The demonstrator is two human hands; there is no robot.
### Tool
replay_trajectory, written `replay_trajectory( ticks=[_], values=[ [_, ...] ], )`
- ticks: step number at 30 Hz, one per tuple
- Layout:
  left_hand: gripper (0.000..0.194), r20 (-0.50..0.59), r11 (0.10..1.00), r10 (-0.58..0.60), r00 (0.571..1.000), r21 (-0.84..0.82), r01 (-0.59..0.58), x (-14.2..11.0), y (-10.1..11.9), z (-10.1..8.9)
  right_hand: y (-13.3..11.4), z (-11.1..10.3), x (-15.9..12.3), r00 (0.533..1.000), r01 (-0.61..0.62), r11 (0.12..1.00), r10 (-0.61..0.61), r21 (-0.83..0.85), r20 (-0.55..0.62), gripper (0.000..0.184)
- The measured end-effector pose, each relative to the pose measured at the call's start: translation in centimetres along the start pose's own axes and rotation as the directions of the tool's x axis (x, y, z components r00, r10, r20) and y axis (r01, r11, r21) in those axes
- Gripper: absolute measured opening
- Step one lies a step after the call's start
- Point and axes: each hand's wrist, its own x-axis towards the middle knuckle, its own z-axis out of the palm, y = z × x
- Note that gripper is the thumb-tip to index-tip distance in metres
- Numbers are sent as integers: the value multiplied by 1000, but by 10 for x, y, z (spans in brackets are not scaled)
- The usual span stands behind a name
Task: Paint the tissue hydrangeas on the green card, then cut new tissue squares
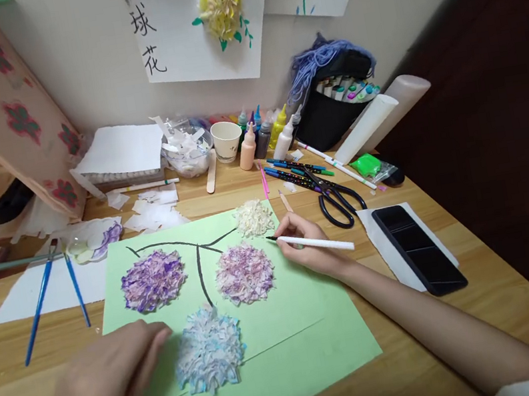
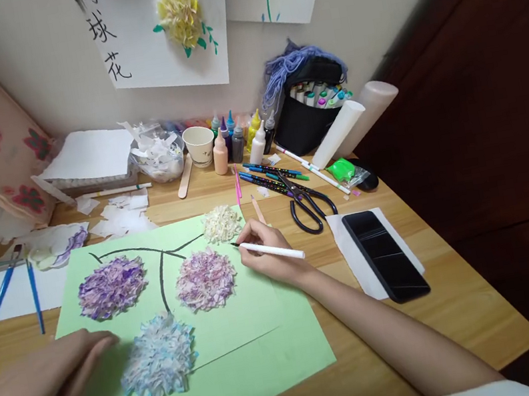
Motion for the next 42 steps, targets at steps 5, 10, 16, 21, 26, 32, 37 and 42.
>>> replay_trajectory(
  ticks=[5,10,16,21,26,32,37,42],
  values=[
    [17,98,882,459,883,74,-466,39,45,4,-2,-1,-4,1000,11,1000,-11,-6,2,9],
    [20,275,780,573,772,105,-617,52,91,26,-3,-2,-5,1000,13,1000,-13,19,0,9],
    [15,454,763,510,730,152,-628,41,128,60,-2,-1,-4,993,-88,990,96,110,-66,22],
    [12,442,813,465,767,130,-568,33,122,78,-2,-1,-1,994,-94,993,97,68,-44,27],
    [13,492,833,451,745,69,-550,34,117,81,-1,-1,-2,996,-67,998,67,-1,-57,28],
    [13,514,877,387,766,53,-478,36,121,78,-2,-1,-4,997,-53,995,48,-85,-68,28],
    [14,510,869,404,759,44,-492,37,120,79,-3,-2,-5,999,-26,992,23,-122,-28,28],
    [14,523,813,434,733,123,-569,40,118,78,-3,-2,-6,1000,-3,992,-1,-123,-26,27]
  ],
)
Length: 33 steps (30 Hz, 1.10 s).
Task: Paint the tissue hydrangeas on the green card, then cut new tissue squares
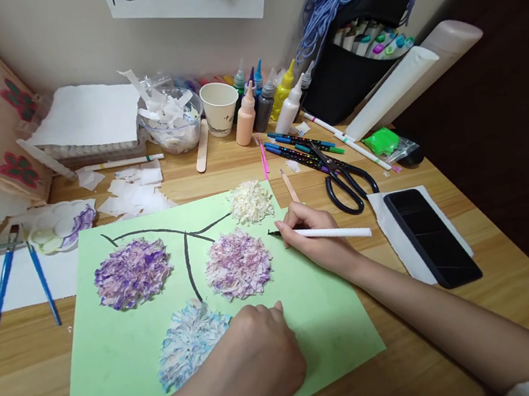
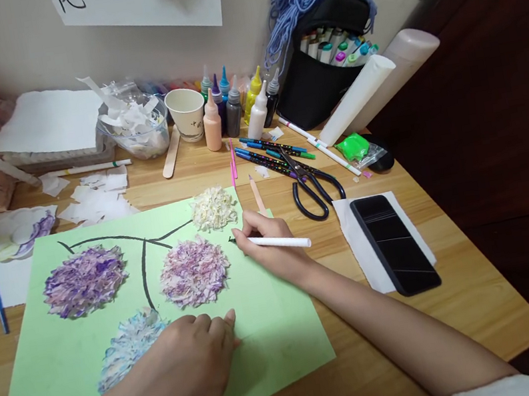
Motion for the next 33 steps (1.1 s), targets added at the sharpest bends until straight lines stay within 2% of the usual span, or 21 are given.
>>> replay_trajectory(
  ticks=[6,15,21,27,33],
  values=[
    [17,26,991,89,996,98,-91,2,-3,-6,3,0,0,998,-5,999,7,35,-58,26],
    [19,8,988,60,998,139,-61,0,0,-7,2,-1,0,999,29,999,-29,-15,21,27],
    [18,26,989,68,997,128,-71,-1,-2,-6,3,-1,-1,999,32,999,-30,35,-41,28],
    [19,38,990,54,998,128,-59,0,-1,-10,2,-2,-2,996,68,997,-67,-21,52,28],
    [21,34,991,44,998,128,-48,1,-1,-12,5,-1,-3,989,94,995,-97,-30,-112,29]
  ],
)
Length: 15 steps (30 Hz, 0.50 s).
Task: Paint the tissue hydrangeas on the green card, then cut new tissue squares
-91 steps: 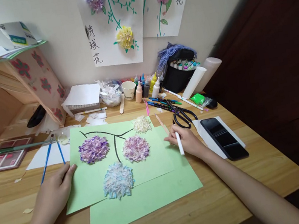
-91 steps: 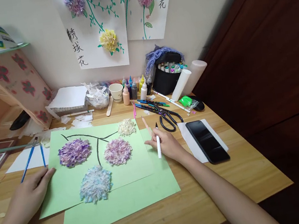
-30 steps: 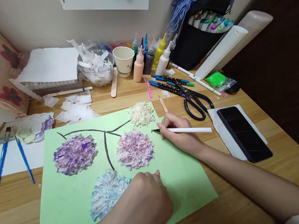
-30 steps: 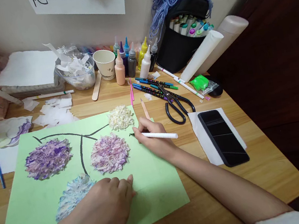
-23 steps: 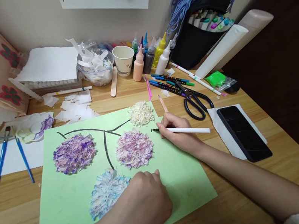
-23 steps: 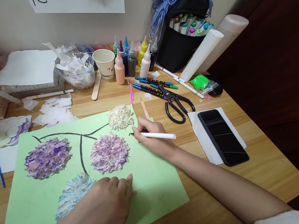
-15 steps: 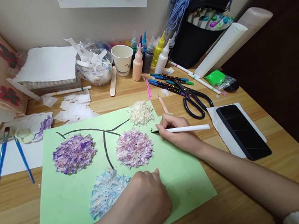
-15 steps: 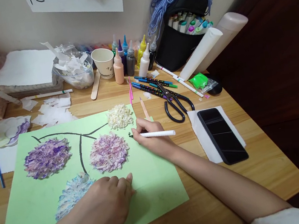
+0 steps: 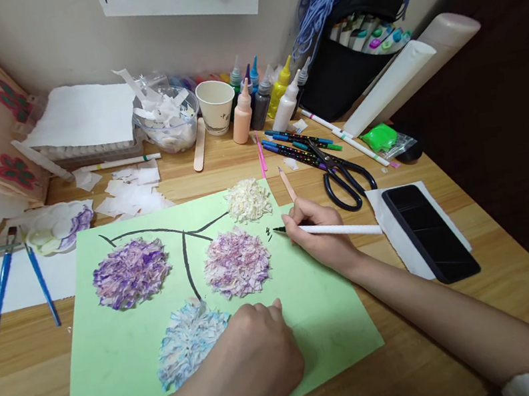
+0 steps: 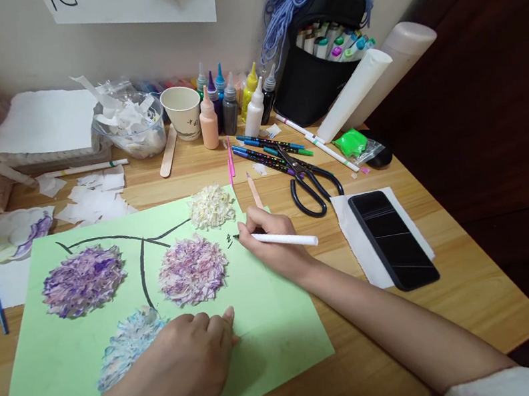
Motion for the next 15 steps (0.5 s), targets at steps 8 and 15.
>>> replay_trajectory(
  ticks=[8,15],
  values=[
    [22,20,1000,-10,1000,-15,10,-1,2,3,-7,2,0,996,68,977,-79,-202,-48,28],
    [23,27,1000,10,1000,-6,-10,1,0,-5,-8,-1,0,993,116,976,-107,-182,55,27]
  ],
)
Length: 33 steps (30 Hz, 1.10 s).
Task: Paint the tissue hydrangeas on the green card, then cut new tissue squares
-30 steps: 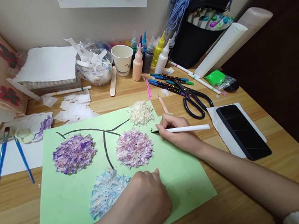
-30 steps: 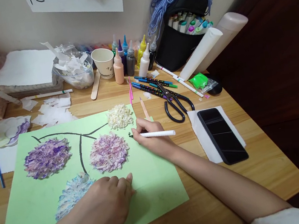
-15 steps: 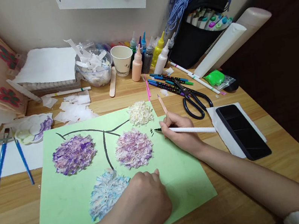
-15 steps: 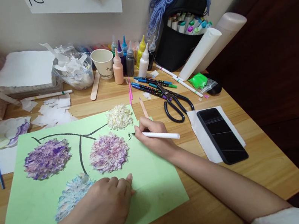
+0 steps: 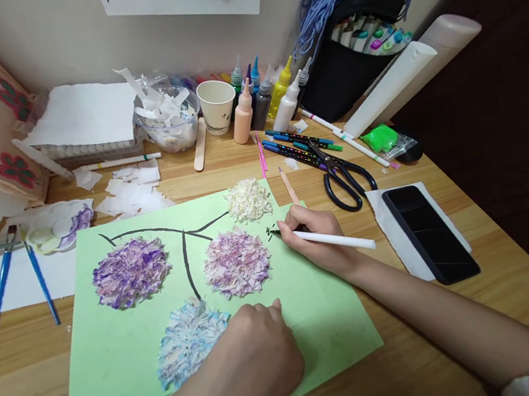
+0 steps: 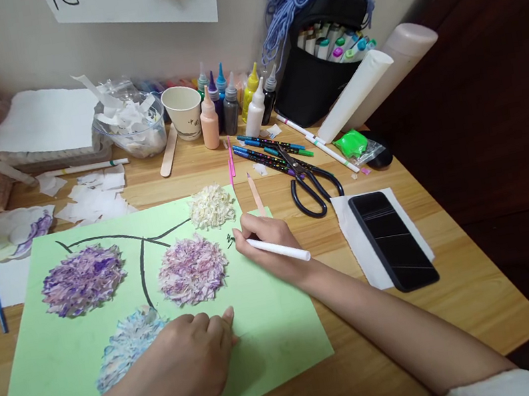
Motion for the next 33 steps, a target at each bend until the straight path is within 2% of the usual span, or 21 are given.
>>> replay_trajectory(
  ticks=[2,8,14,19,23,30,33],
  values=[
    [23,4,1000,7,1000,5,-7,0,0,-1,0,0,0,1000,-13,1000,13,-9,3,27],
    [21,-15,999,21,1000,24,-21,-1,-1,-1,2,1,0,992,-60,998,57,-23,-110,29],
    [21,-3,999,27,1000,31,-27,0,-2,-6,4,1,0,997,-51,999,50,-18,-63,28],
    [20,-12,998,41,999,44,-40,0,-1,-3,3,1,-1,998,-5,1000,3,-30,-64,31],
    [18,-38,998,38,999,57,-35,0,0,0,2,1,-1,997,-28,999,27,-19,-73,30],
    [14,-28,994,85,996,71,-83,1,-2,-9,0,-1,1,999,-15,1000,15,-13,-32,30],
    [15,-21,996,66,998,65,-64,2,-2,-10,1,0,0,998,-21,1000,20,-9,-54,29]
  ],
)
